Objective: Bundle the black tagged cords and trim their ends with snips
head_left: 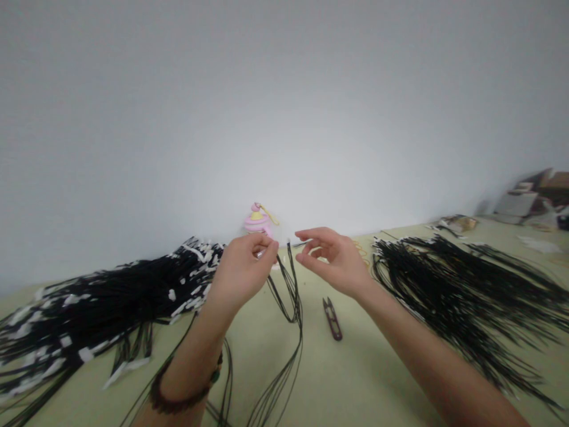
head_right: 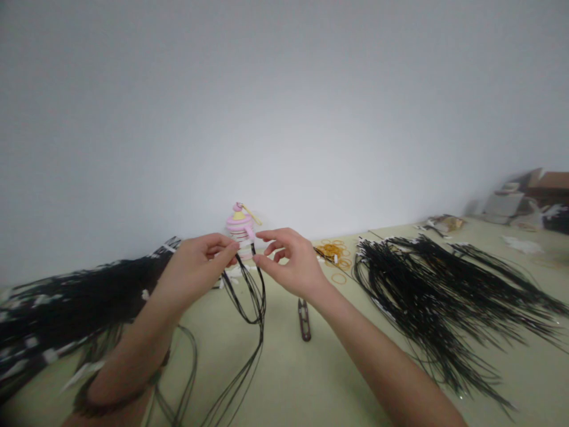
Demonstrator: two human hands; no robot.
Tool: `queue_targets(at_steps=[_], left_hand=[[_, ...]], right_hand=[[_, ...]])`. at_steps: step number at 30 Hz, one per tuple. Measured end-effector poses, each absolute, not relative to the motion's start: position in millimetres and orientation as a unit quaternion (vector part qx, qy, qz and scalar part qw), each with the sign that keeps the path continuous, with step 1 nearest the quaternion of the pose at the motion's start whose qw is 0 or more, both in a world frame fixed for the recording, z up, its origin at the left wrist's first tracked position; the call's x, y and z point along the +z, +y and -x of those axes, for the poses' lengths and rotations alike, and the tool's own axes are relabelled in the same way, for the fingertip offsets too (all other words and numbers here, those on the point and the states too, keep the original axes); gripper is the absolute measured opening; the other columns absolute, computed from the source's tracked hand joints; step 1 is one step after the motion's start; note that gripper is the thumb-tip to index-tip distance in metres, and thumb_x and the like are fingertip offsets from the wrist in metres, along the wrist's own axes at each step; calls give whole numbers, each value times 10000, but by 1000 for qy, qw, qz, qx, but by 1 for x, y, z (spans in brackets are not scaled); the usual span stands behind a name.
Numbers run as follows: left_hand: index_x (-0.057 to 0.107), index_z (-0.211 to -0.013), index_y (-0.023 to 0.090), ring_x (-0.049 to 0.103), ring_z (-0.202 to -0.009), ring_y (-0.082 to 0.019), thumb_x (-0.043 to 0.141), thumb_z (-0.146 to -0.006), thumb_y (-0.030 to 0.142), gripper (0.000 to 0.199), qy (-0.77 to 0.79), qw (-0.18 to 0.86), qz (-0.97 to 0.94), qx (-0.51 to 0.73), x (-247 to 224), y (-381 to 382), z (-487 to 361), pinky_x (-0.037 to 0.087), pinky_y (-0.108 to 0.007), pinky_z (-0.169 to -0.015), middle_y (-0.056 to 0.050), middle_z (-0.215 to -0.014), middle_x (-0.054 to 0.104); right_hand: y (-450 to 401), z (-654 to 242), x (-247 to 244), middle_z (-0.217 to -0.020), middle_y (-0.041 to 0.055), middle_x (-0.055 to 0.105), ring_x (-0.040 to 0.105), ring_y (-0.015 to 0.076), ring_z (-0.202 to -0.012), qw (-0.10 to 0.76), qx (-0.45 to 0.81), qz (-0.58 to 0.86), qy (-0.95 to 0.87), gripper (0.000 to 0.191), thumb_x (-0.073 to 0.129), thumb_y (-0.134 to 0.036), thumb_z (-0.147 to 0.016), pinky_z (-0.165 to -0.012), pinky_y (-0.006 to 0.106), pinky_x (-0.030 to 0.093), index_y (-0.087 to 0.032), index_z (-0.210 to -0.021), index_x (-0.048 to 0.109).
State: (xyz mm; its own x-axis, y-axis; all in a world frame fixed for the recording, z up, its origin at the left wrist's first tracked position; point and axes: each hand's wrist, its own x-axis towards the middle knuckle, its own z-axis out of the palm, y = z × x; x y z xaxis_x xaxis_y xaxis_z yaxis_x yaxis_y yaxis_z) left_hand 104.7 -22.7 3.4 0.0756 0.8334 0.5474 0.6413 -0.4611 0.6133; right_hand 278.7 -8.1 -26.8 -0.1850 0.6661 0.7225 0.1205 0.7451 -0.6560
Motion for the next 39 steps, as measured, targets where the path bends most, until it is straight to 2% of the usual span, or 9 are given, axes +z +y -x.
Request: queue_targets(at_steps=[7, 13, 18, 22, 26, 31, 33, 35, 39], left_hand=[[643, -771, 149, 620, -723, -191, 541, -832, 266, 166, 545, 27, -715, 438, -9, -26, -122, 443, -339, -724, -38, -746, 669], [629, -794, 140, 615, -716, -154, 508, -895, 253, 195, 520, 100, -744, 408, -10, -23, -127, 466, -327, -723, -8, -733, 646], [607, -689, 145, 595, -718, -161, 470, -886, 253, 263, 471, 183, -781, 366, -5, -26, -120, 450, -315, -702, -3, -693, 619], [651, -738, 165, 630, -812, -195, 447, -821, 282, 250, 461, 243, -767, 374, -3, -26, -109, 461, -298, -735, -21, -756, 673], [678, -858, 166, 620, -812, -205, 504, -758, 291, 236, 487, 236, -746, 390, 0, -21, -106, 446, -301, -749, -40, -804, 692], [628, -848, 168, 568, -664, -145, 448, -793, 332, 249, 514, 205, -735, 393, 5, -11, -88, 428, -240, -636, -1, -683, 595], [609, -762, 173, 559, -629, -141, 461, -818, 434, 305, 532, 210, -746, 340, 5, -9, -70, 424, -225, -589, -1, -655, 578], [613, -670, 167, 556, -523, -149, 578, -741, 545, 385, 549, 256, -766, 217, 1, -10, -54, 411, -218, -475, -15, -593, 592], [663, -889, 134, 588, -438, -183, 791, -513, 545, 572, 537, 332, -775, 28, -16, -12, -52, 415, -242, -378, -69, -658, 677]], right_hand=[[-12, -259, -40, -982, 110, 633, 589, 102, -701, 582, 16, 233, -779, 329, 660, -141, -706, -648, 224, 548, -86, -1030, 658], [-3, -254, -53, -942, 107, 646, 587, 144, -786, 601, 9, 233, -764, 309, 661, -148, -711, -757, 291, 533, -101, -1016, 649], [4, -253, -58, -880, 88, 658, 574, 144, -739, 605, 95, 259, -747, 238, 666, -150, -658, -716, 283, 501, -136, -895, 679], [10, -255, -56, -759, 49, 654, 541, 112, -634, 607, 222, 292, -705, 229, 667, -201, -660, -641, 256, 462, -144, -880, 700], [13, -260, -48, -727, 49, 671, 520, 84, -574, 593, 385, 281, -649, 265, 655, -287, -700, -553, 219, 420, -128, -905, 710], [17, -271, -38, -827, 78, 703, 573, 78, -631, 589, 519, 243, -570, 228, 696, -253, -652, -610, 220, 456, -122, -837, 721], [19, -277, -34, -819, 83, 704, 607, 102, -691, 602, 541, 239, -537, 212, 720, -240, -629, -651, 239, 477, -119, -803, 722], [22, -283, -32, -814, 83, 701, 622, 118, -734, 620, 550, 235, -509, 215, 749, -226, -601, -695, 260, 491, -114, -782, 719], [27, -292, -27, -835, 65, 683, 615, 107, -761, 671, 542, 221, -455, 195, 745, -211, -620, -751, 261, 505, -119, -786, 697]])
